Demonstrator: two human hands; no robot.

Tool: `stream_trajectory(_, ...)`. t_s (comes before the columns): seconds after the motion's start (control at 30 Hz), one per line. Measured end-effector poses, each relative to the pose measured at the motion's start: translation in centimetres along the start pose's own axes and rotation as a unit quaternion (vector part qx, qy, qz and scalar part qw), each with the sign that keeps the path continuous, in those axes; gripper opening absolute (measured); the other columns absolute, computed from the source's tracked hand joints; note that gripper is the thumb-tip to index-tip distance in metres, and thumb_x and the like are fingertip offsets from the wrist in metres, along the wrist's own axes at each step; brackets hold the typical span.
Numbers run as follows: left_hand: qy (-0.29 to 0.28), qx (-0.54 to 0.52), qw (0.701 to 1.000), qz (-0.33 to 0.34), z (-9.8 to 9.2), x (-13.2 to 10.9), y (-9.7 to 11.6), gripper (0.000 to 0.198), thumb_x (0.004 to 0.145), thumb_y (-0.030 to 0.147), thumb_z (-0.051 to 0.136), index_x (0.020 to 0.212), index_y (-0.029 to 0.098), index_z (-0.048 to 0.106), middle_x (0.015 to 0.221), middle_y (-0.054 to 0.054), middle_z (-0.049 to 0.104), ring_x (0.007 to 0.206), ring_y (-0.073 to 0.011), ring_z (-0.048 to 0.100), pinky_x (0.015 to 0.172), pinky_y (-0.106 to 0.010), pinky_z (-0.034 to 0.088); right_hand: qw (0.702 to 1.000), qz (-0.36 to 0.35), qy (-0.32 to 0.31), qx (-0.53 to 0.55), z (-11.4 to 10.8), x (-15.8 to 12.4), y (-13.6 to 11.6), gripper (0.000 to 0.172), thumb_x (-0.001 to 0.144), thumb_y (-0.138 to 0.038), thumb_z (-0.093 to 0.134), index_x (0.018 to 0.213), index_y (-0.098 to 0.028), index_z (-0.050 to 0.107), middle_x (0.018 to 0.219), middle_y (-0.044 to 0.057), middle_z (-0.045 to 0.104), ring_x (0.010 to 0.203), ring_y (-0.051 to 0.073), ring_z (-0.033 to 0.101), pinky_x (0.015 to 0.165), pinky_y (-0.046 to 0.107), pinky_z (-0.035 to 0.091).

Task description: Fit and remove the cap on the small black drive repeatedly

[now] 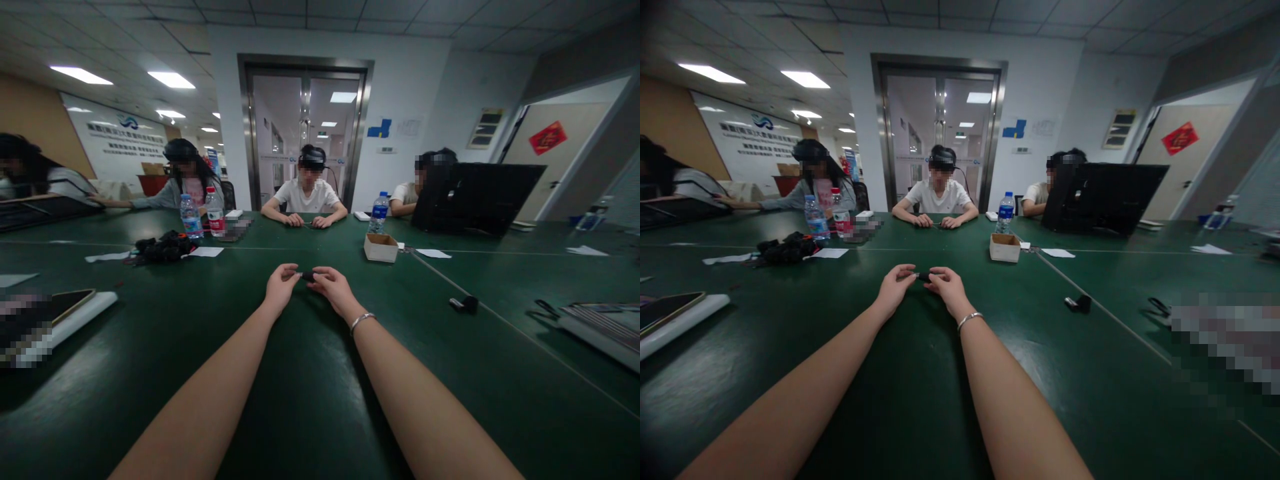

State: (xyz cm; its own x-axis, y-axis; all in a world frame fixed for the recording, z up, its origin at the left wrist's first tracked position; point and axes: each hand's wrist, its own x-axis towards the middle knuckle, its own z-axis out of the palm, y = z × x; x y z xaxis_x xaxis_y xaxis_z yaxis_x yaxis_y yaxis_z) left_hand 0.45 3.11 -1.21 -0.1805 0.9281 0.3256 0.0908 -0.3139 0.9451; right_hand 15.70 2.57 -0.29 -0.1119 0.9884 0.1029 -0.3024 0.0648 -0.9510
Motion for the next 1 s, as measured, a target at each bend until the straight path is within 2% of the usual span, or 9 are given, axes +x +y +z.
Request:
stream_trajectory(0.23,-0.008,-0.023,1.0,-0.017,0.02,0.42,-0.75,0.024,0.067,0.028,0.069,0.087,0.016,0.066,0.087,-0.008,0.066,0.079,-0.0171,0.061,0.077,-0.033,0.049,0.999,0.015,-0.004,0.03,0.03,-0.26,-0.41,0.02,0.07,-0.012,0.068,0.088,-0.017,0.06,0.072,0.001,0.064,0.069,0.015,0.068,0.084,0.033,0.053)
stream_trajectory(0.6,-0.016,-0.046,0.998,-0.034,0.05,0.15,-0.01,0.03,0.066,0.041,0.069,0.078,0.013,0.065,0.064,-0.001,0.06,0.058,-0.0105,0.053,0.06,-0.025,0.042,0.999,0.013,-0.025,0.026,-0.25,0.03,-0.09,0.024,0.068,-0.011,0.066,0.091,-0.017,0.061,0.087,0.003,0.065,0.075,0.013,0.067,0.084,0.033,0.052)
stream_trajectory(1.0,-0.029,-0.018,0.998,-0.054,-0.12,0.16,-0.08,0.036,0.069,0.049,0.065,0.075,0.014,0.061,0.063,-0.001,0.06,0.056,-0.0107,0.054,0.056,-0.024,0.041,0.999,0.013,-0.037,0.03,-0.55,0.12,-0.02,0.025,0.066,-0.01,0.068,0.09,-0.019,0.063,0.088,0.002,0.063,0.077,0.014,0.066,0.084,0.034,0.052)
